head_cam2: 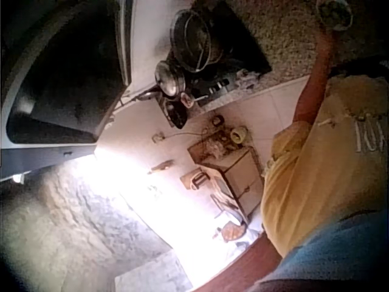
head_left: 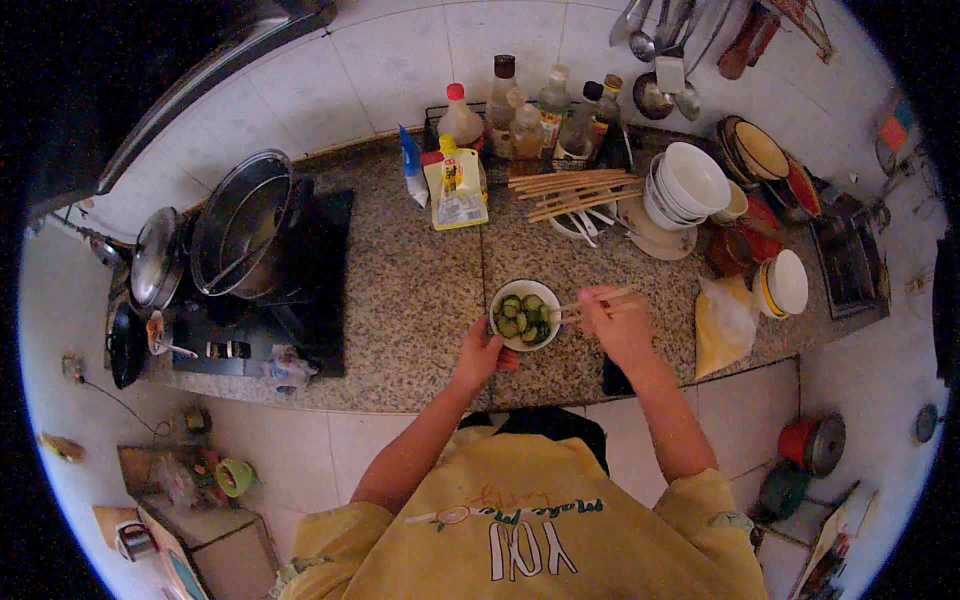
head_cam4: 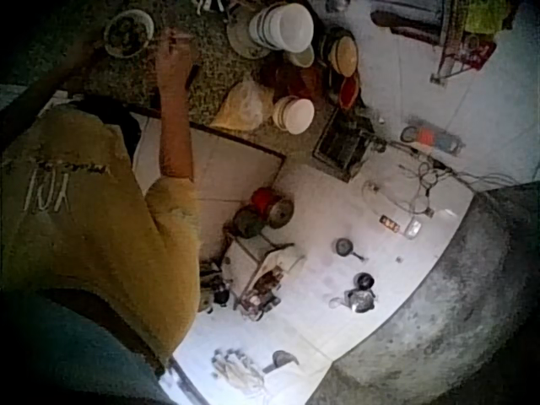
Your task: The person uses chopsticks to mix sliced cucumbers in a small bowl. They then unplug an electric kettle, move it, and retrieve a thermos and a cup. The person pours liquid from the thermos into the cup and then into the kettle before placing the kettle back on the counter.
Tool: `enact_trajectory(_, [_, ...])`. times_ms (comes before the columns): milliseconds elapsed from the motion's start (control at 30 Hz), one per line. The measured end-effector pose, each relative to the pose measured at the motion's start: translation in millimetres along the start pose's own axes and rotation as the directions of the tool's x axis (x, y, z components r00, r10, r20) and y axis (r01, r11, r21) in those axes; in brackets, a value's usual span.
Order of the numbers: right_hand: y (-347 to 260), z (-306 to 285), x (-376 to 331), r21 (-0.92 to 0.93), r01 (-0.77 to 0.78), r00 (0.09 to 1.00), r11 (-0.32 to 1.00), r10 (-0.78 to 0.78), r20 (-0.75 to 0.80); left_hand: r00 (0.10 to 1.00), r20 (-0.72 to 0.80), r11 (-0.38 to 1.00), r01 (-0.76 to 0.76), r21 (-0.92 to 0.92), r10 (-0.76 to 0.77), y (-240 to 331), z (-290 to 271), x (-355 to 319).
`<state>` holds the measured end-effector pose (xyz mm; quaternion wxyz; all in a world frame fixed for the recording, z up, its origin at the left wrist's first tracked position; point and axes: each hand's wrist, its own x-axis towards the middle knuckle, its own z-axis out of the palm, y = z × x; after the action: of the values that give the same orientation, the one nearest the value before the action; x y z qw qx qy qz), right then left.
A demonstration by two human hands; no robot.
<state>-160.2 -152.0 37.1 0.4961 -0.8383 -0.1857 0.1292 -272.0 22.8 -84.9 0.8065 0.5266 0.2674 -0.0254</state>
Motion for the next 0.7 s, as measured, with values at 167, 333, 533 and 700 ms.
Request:
enact_trajectory(167, [11,22,-5,0.191,0.127,0.992,0.973,-0.121,-0.041,1.000,-0.004,1.000,0.005,-0.012,-0.005,-1,-1,2])
enact_trajectory(333, [-8,35,-6,0.320,0.119,0.992,0.940,-0.127,0.006,1.000,-0.003,1.000,-0.007,-0.024,0.007,0,1,1])
enact_trajectory(533, [4,43,7,0.103,0.126,0.986,0.987,-0.137,0.100,1.000,-0.024,1.000,-0.014,-0.026,0.014,-2,1,2])
enact_trajectory(700, [-15,13,13,0.026,0.013,0.996,1.000,-0.011,-0.094,1.000,-0.025,0.999,-0.008,-0.031,0.007,-2,1,1])
